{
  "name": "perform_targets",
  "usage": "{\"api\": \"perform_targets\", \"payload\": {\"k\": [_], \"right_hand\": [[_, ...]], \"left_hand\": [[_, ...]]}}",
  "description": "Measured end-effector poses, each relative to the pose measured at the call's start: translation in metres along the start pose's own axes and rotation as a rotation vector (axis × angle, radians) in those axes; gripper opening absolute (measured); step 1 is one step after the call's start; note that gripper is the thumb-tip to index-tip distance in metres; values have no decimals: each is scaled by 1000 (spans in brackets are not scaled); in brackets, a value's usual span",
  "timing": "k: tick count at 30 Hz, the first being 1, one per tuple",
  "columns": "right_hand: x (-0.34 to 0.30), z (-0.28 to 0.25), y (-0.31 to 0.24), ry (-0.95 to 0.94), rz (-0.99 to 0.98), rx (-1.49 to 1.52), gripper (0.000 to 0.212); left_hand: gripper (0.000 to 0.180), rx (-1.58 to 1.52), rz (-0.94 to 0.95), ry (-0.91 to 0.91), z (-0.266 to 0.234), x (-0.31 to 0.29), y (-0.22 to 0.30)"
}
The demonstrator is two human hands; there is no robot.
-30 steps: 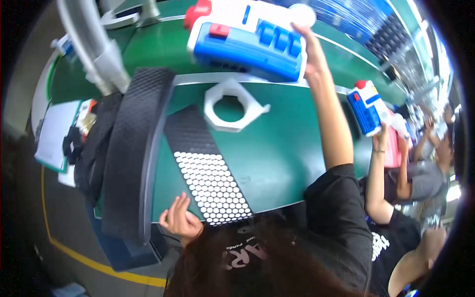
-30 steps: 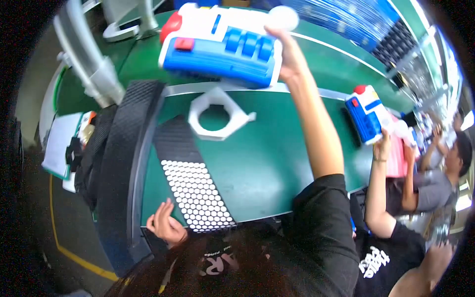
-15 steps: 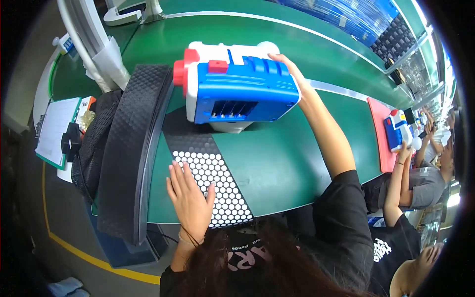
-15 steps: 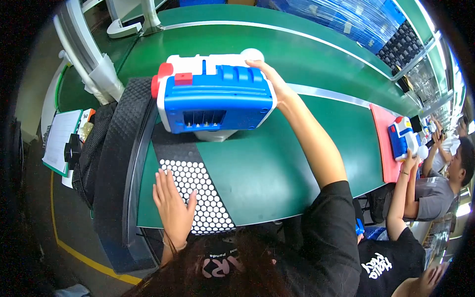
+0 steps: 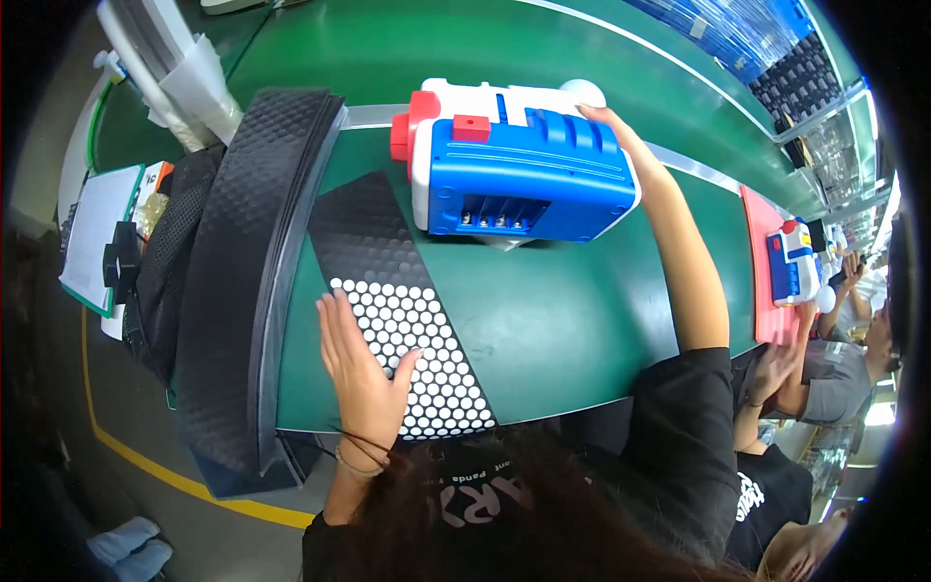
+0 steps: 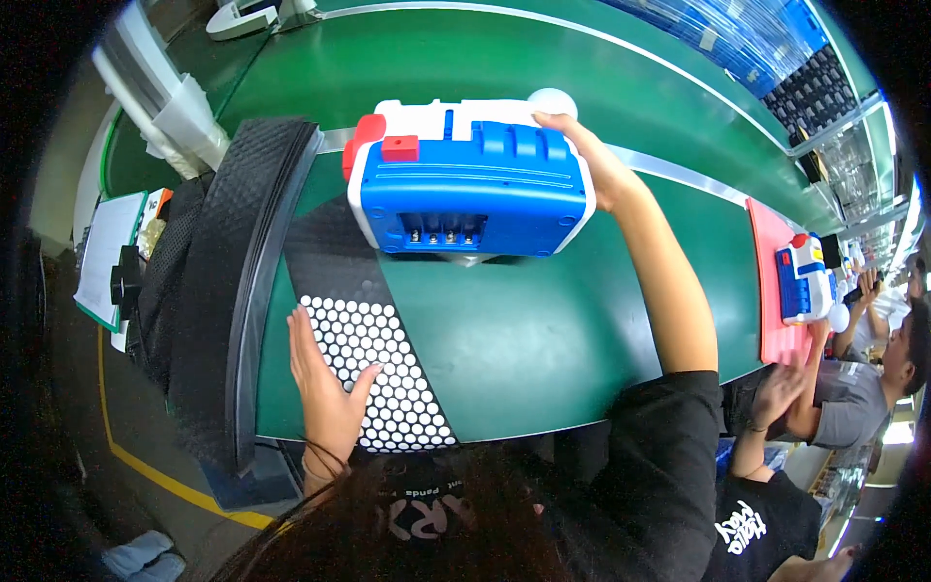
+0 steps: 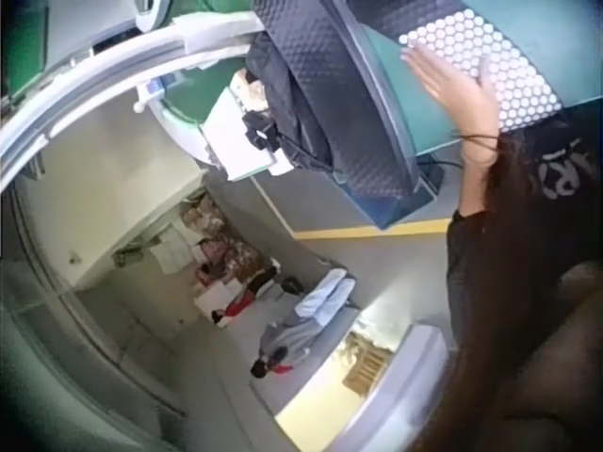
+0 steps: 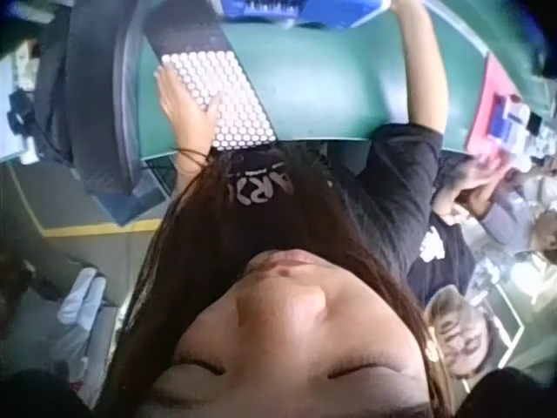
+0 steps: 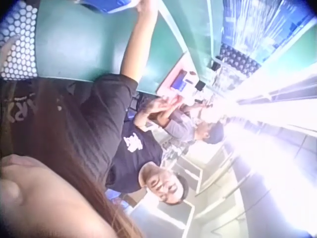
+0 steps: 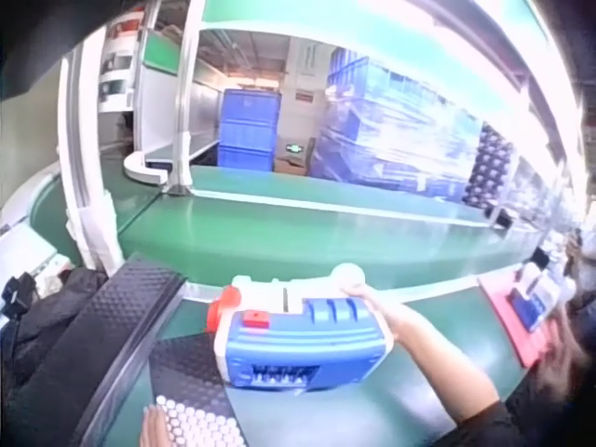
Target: The person applies small adhesive pads by hand to the interior of a plastic toy's battery compartment.
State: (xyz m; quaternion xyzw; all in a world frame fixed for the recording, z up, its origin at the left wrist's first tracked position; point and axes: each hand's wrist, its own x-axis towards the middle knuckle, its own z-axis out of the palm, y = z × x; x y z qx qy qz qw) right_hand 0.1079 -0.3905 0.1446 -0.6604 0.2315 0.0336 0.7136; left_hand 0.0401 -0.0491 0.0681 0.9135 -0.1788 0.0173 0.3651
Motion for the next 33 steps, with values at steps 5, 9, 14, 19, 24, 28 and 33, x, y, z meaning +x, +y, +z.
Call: {"api": "perform_targets", "payload": {"k": [5,9,14,19,24,28,33], "right_hand": [[-1,-42,-11,87,-84,-689,76],[-49,-28,-30,523,-451,-1154,54],[-135,52,-23,281,-577,-1018,41],[-123,109,33,-477,-359,-906,36],[-108,114,87,-599,-128,-287,41],[-117,111,69,-452,-314,-814,36],[-126,116,52,-6,-1305,-954,41]], "left_hand": [[110,-212,-79,60,-3,10,12],[106,-708,-256,143,-3,15,5],[44,-1330,-418,-132,-15,11,-12],[43,-1175,-209,-99,-19,-9,8],[38,-1256,-257,-204,-38,-18,-2],[17,-985,-253,-59,-36,-6,14],[16,-857,-108,12,-23,-11,35]]}}
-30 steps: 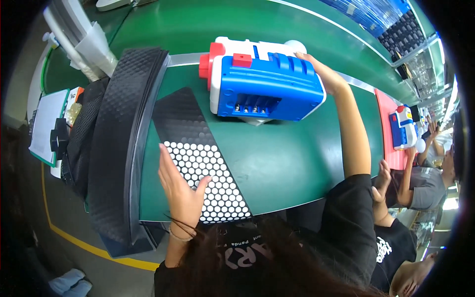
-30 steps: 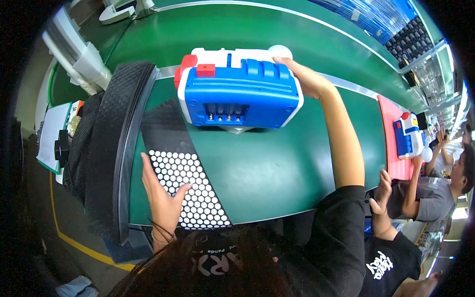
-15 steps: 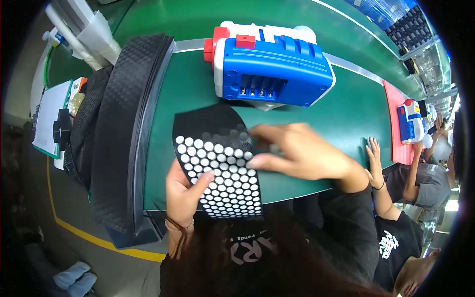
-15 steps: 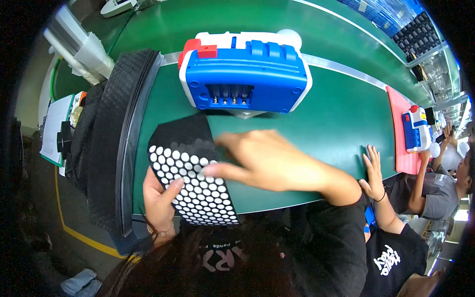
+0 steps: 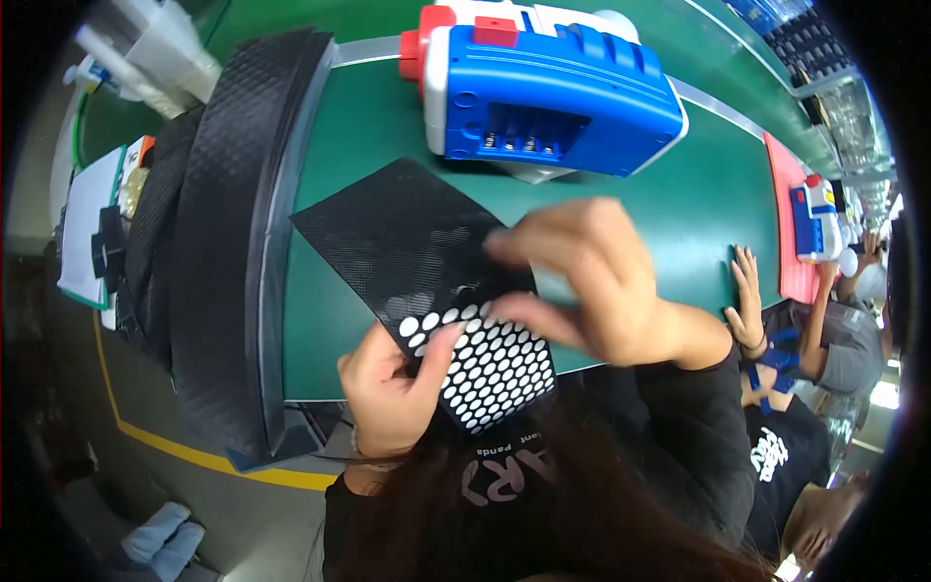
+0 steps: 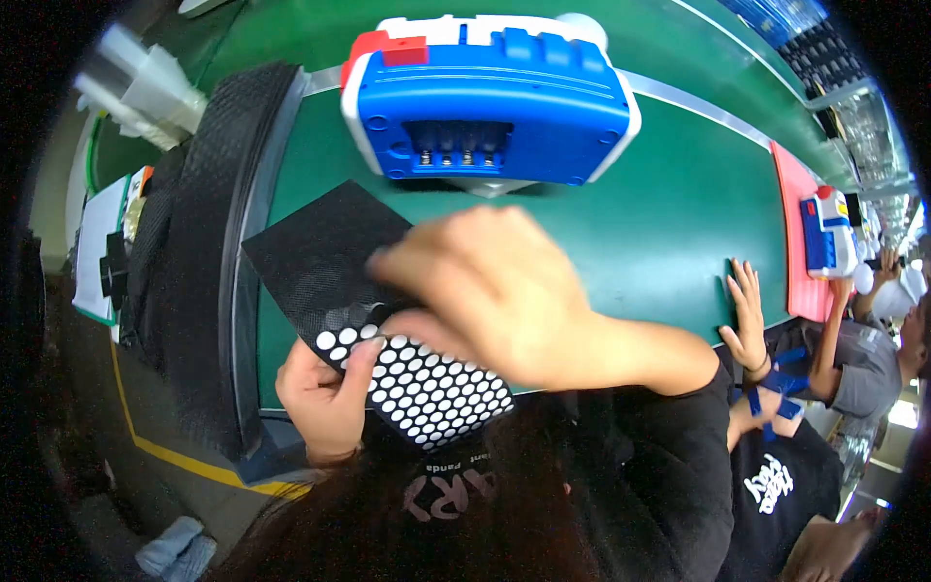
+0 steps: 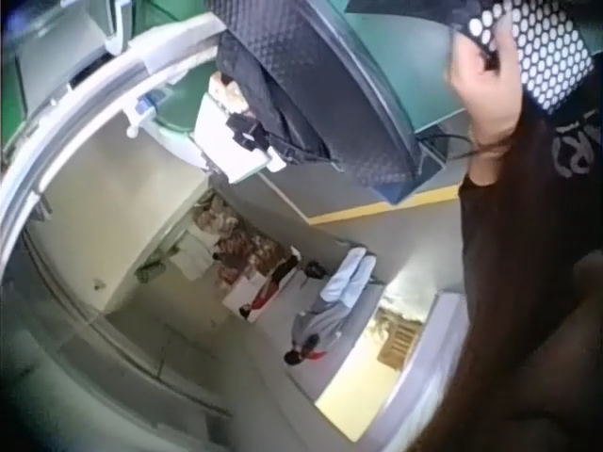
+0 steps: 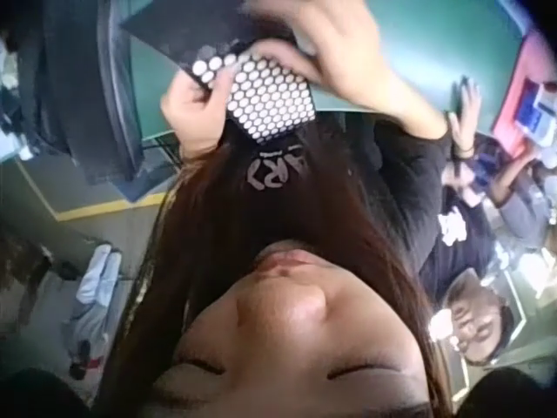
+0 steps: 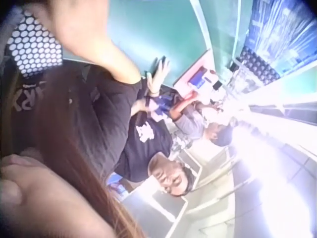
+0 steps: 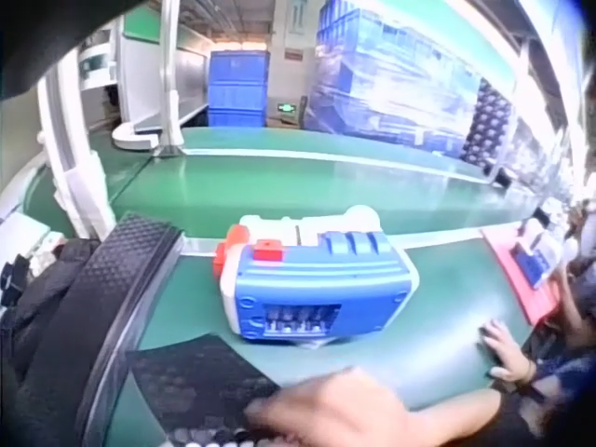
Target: The person applies small adhesive pads by hand to the interior of a plastic toy's battery compartment.
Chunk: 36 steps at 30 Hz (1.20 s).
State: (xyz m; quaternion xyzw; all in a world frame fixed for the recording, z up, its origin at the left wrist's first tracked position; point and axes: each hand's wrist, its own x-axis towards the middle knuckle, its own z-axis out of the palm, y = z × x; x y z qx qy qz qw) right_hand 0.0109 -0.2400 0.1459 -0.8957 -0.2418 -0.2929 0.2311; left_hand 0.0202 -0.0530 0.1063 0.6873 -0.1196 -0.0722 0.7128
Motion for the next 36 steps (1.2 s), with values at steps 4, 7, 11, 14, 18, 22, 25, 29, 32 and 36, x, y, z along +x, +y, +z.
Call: {"api": "perform_targets", "payload": {"k": [4,7,11,14,18,22,25,29,32,36], "right_hand": [[8,11,-16,0,12,152,34],[12,16,-19,55,45,220,35],[13,16,-22,84,90,288,30],[10,20,-24,110,27,154,37],[4,36,-25,70,-60,-41,40],[-6,59,-14,136,-120,-109,33],[-6,61,-5,63,-161,-61,32],[8,47,9,124,42,279,37],[24,14,25,111,102,186,42],[34,12,35,244,157,186,46]], "left_hand": [[33,-45,79,60,18,-4,-7],[36,76,146,12,11,-2,-11],[26,268,327,27,10,3,-29],[18,260,294,114,17,3,-32],[4,-195,-44,272,27,1,-40],[11,-366,-140,196,31,10,-29],[30,-217,-74,142,22,13,-37],[62,297,100,225,14,35,-30],[71,1135,196,290,2,49,-21],[65,769,376,14,3,61,6]]}}
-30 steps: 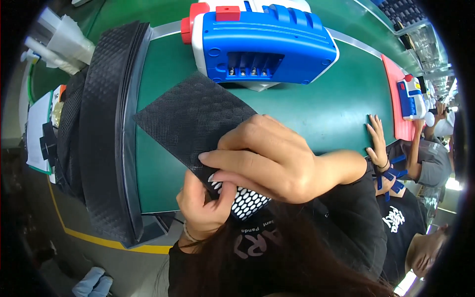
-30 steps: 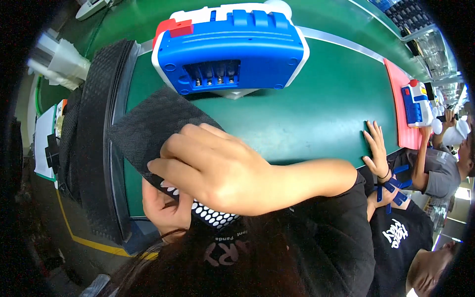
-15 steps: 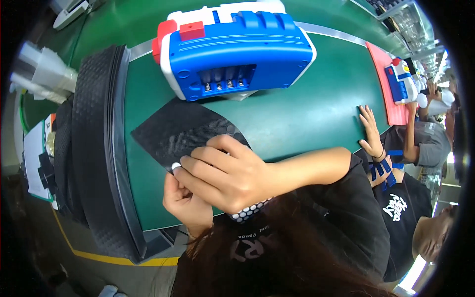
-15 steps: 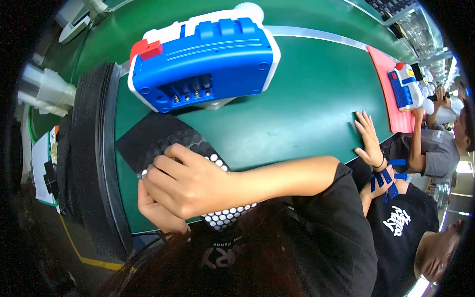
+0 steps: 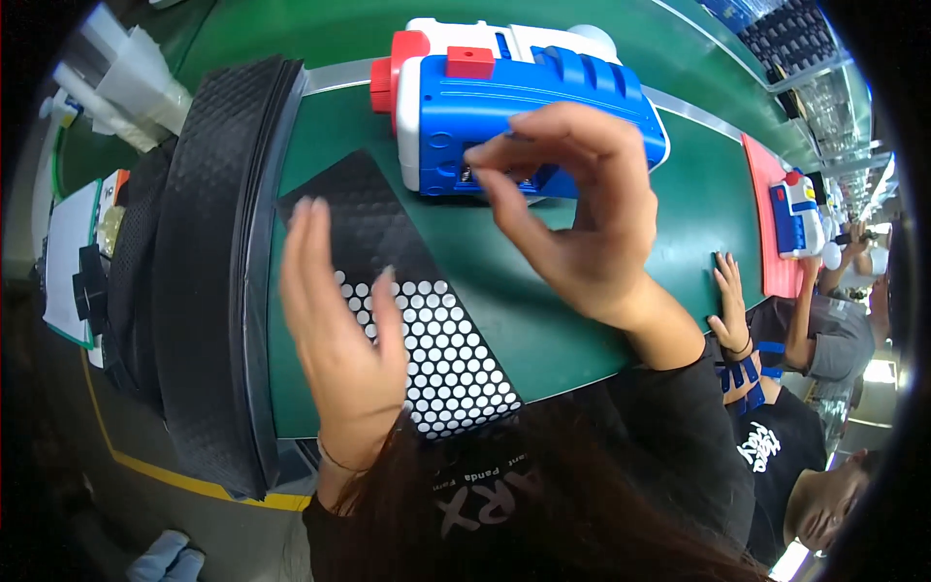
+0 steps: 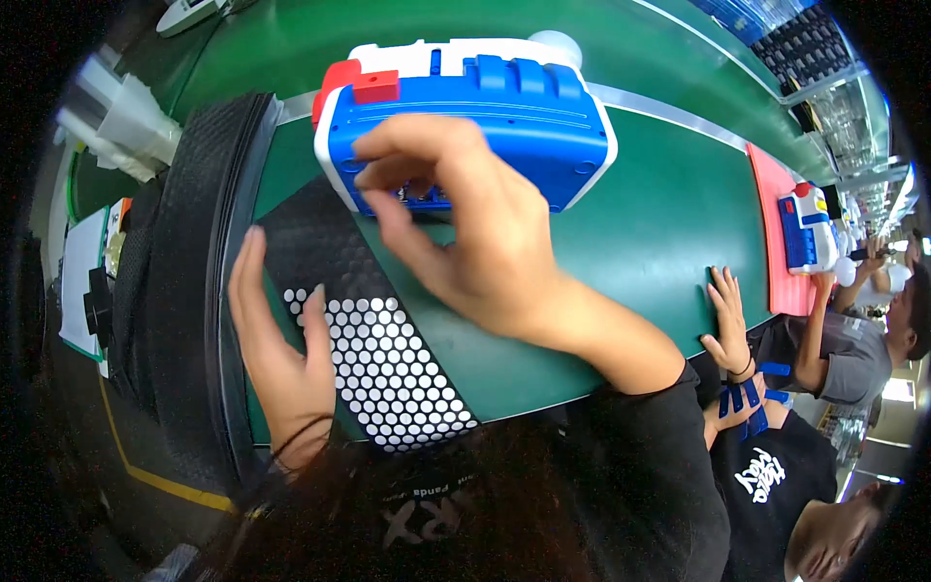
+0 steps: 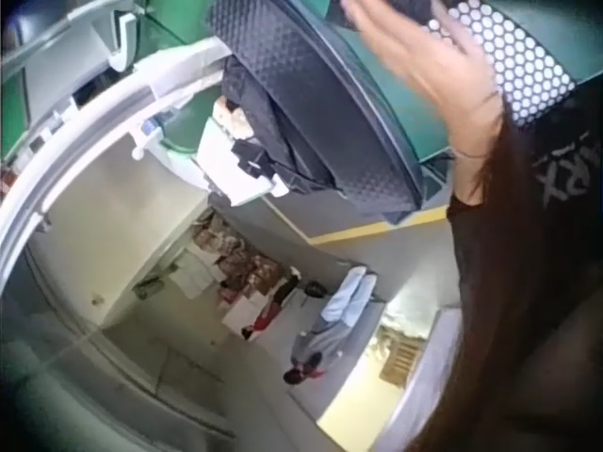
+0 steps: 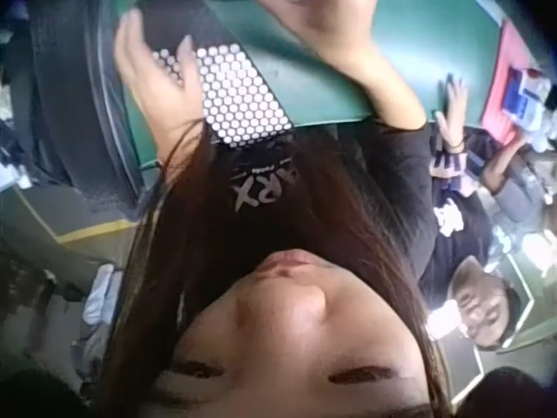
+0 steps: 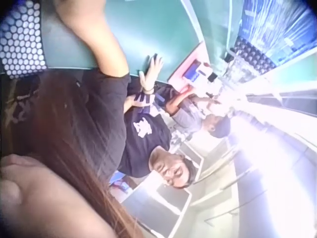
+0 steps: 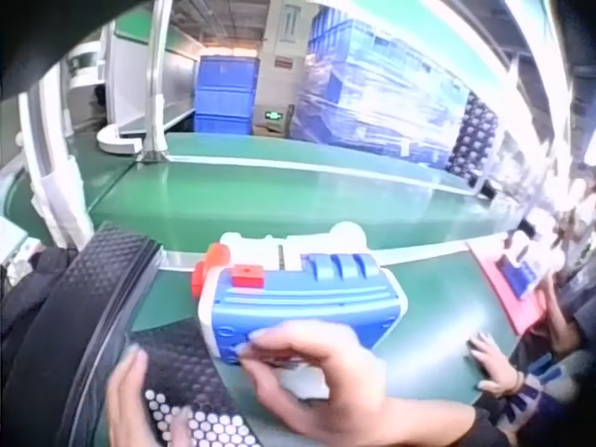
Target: The person applies small adhesive pads by hand to the interior of a plastic toy's battery compartment.
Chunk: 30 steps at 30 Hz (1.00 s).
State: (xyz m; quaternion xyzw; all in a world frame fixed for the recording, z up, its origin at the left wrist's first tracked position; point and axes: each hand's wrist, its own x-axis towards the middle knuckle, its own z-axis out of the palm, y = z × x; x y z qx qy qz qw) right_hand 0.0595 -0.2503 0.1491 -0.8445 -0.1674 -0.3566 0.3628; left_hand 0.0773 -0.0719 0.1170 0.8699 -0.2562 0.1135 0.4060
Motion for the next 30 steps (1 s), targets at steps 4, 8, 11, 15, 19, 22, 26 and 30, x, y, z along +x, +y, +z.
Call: {"api": "perform_targets", "payload": {"k": [4,8,11,15,19,22,26,30], "right_hand": [[-1,6,10,37,7,-45,46],[-3,8,14,13,2,-75,45],[-5,8,21,10,-20,-55,43],[-8,8,30,111,-144,-18,37],[-11,4,33,72,-228,-88,40],[-14,8,30,108,-171,-20,38],[-10,0,23,-33,-187,-228,39],[-6,5,26,3,-204,-260,36]], "left_hand": [[70,-470,72,-136,21,26,9],[72,-652,49,-134,34,14,19],[75,-640,83,-103,36,11,20],[75,-704,80,-69,41,10,24],[77,-818,58,-80,42,7,24],[76,-845,51,-71,43,6,23],[72,-712,93,-78,40,15,17],[72,-655,106,-103,38,38,23]]}}
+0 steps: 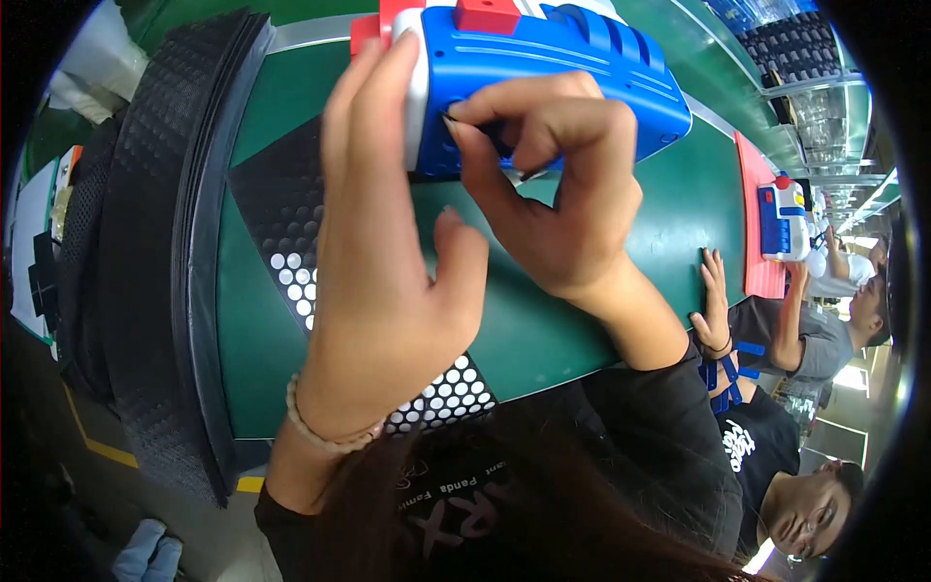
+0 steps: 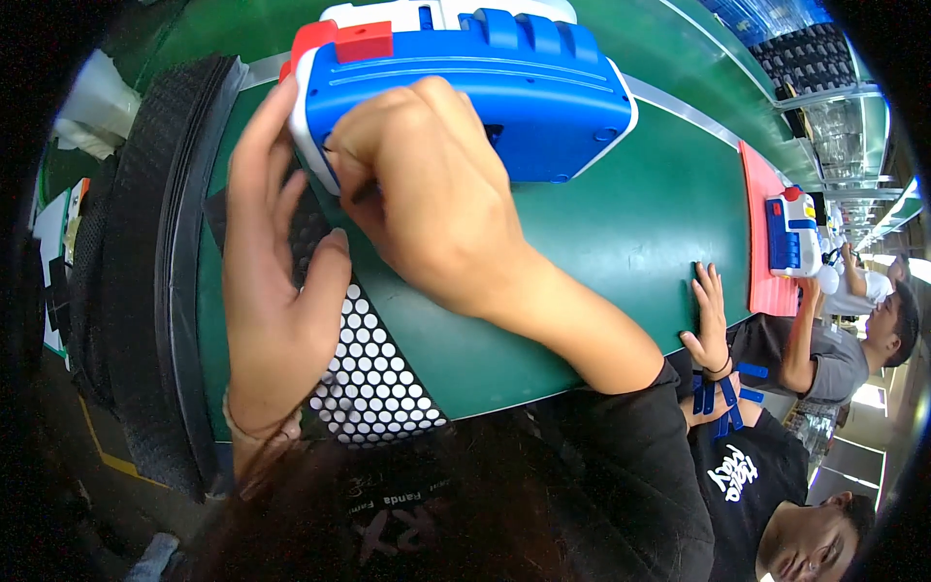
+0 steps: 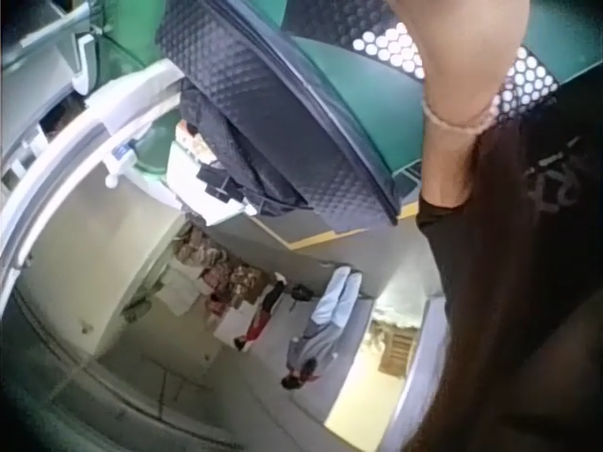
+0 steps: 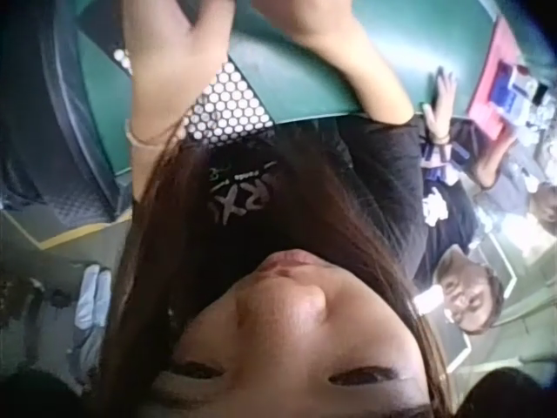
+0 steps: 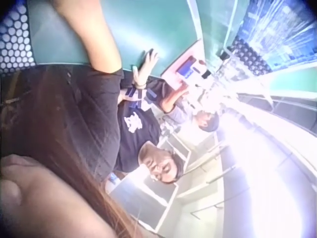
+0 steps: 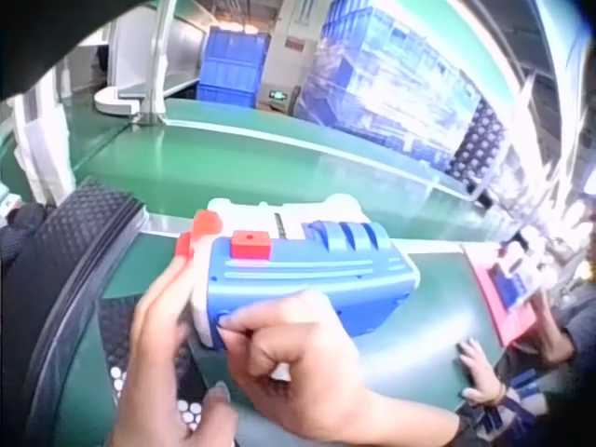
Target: The person applies small adhesive pads by hand to the interior of a plastic toy's battery compartment.
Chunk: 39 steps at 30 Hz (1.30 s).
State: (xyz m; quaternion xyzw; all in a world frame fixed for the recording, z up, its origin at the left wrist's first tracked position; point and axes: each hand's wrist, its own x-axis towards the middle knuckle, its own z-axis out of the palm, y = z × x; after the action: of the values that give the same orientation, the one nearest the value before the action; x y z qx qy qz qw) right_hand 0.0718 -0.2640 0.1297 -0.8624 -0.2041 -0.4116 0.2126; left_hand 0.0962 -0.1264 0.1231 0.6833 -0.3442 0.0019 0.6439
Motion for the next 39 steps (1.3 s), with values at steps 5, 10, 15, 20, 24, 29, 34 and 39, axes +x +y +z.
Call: {"api": "perform_targets", "payload": {"k": [5,10,15,20,24,29,34,39], "right_hand": [[-2,4,-1,50,9,-58,33],[4,-6,-7,67,186,-249,33],[10,-18,-7,67,411,-407,40],[1,-39,6,27,560,-312,30],[-21,-58,16,21,243,116,9],[-36,-67,6,-33,305,59,18],[-43,-85,39,197,248,-46,13],[-51,-103,68,263,268,-20,14]], "left_hand": [[76,23,-1,-79,-4,3,-3],[76,-35,-33,-35,8,-8,4],[66,147,-29,-89,20,-20,2],[54,194,43,-81,26,-18,-4],[38,-72,-64,-12,27,-10,-10],[34,372,182,211,27,5,-9],[44,369,343,72,12,43,-28],[32,63,193,15,21,53,-34]]}}
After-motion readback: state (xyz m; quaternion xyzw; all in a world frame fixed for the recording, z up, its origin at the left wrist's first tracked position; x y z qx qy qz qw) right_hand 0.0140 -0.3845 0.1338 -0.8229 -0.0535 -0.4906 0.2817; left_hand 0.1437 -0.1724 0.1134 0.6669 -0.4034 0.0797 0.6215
